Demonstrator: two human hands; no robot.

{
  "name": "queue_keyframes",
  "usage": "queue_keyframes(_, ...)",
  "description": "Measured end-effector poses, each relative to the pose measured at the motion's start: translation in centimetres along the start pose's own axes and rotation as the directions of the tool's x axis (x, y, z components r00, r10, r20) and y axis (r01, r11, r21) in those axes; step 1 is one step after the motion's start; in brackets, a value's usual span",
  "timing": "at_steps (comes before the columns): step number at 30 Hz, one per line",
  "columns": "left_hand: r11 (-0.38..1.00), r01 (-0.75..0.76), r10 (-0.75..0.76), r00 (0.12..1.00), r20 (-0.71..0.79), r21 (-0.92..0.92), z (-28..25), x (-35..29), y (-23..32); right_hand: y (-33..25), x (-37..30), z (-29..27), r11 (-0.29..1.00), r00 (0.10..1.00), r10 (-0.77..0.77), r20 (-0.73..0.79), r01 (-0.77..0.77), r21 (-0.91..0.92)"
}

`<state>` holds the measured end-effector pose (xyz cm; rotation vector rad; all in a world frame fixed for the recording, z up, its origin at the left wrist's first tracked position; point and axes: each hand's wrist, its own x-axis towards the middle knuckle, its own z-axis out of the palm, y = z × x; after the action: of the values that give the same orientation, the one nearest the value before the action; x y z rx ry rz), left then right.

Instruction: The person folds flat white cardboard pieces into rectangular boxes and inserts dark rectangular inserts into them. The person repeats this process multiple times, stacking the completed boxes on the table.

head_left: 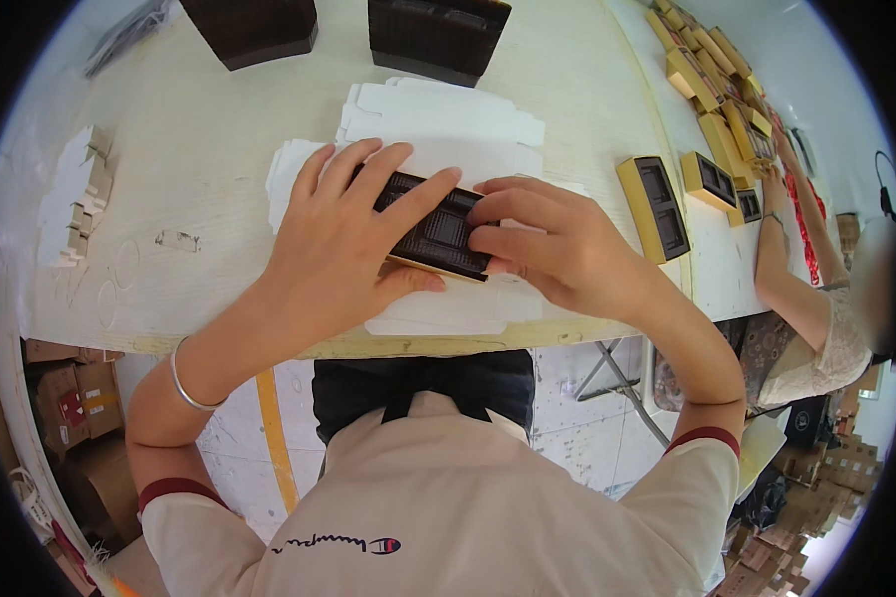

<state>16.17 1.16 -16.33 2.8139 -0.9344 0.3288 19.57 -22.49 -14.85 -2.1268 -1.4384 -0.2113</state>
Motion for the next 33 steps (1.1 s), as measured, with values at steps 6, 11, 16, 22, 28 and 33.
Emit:
queue_keyframes(6,0.893,0.08,-0.012,0.988,0.156,-0.442,-2.2,0.4,-1.2,-0.2,-1.2,0.2,0.997,0.997,0.068,-0.031,-0.069,-0.023)
queue_keyframes(11,0.992,0.09,-0.079,0.99,0.117,-0.09,-1.7,-0.4,0.4,-1.4,-2.2,1.4,0.981,0.977,0.196,-0.083,-0.194,0.025)
queue_keyframes(16,0.984,-0.174,0.172,0.983,-0.062,-0.025,0.5,-0.4,-1.2,-1.5,-2.3,1.1,0.969,0.979,0.199,-0.041,-0.203,-0.14)
queue_keyframes(22,0.979,-0.098,0.106,0.994,0.034,-0.18,-0.7,-0.7,-0.8,-1.9,-3.3,1.3,0.929,0.934,0.321,-0.154,-0.28,0.243)
queue_keyframes(28,0.909,0.019,0.014,0.997,0.075,-0.416,-1.4,2.2,0.8,-2.1,-3.2,2.1,0.942,0.959,0.258,-0.12,-0.222,0.253)
queue_keyframes(33,0.91,-0.118,0.119,0.993,-0.02,-0.398,-0.3,2.6,0.2,-1.6,-2.1,1.8,0.991,0.979,0.131,-0.158,-0.126,0.039)
